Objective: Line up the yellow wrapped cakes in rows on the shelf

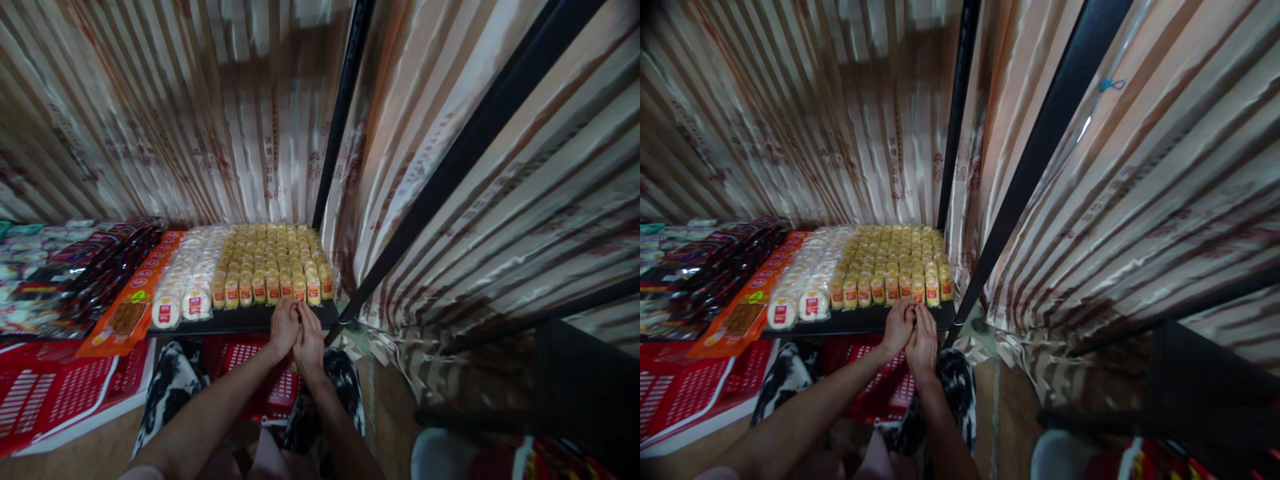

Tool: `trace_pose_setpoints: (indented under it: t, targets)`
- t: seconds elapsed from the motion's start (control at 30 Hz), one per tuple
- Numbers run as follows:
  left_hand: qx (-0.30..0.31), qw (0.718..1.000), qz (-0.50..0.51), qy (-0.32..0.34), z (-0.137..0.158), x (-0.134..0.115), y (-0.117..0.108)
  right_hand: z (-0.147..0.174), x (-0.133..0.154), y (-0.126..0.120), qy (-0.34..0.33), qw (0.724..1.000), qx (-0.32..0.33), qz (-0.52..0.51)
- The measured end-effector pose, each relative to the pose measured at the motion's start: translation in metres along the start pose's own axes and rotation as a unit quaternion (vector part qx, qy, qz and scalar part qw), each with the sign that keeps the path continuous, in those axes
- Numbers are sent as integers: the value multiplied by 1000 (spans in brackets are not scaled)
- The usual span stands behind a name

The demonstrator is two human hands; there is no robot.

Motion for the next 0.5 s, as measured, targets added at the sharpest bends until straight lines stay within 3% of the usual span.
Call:
trace_pose_setpoints:
  t: [0.17, 0.3, 0.37, 0.5]
  targets:
    - [19, 1000, -4, 3, 27, 7, 1, 32, 3, 9, 38, 997, -35, -56]
    - [62, 998, -17, 0, 58, 26, 7, 63, -15, 43, 120, 980, -34, -156]
    - [85, 995, -19, -56, 71, 56, 10, 76, -27, 73, 162, 973, 14, -165]
    - [167, 961, 25, -220, 95, 133, 23, 91, -42, 131, 194, 969, 135, -69]
Point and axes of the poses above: each hand's wrist, its own z-axis away from the middle knuckle, its own y-axis out of the palm, x = y × z, the point moved 10 cm from there along -z, towards the middle knuckle, and after that the axes turned 14 degrees about x, right-handed, at the moved point
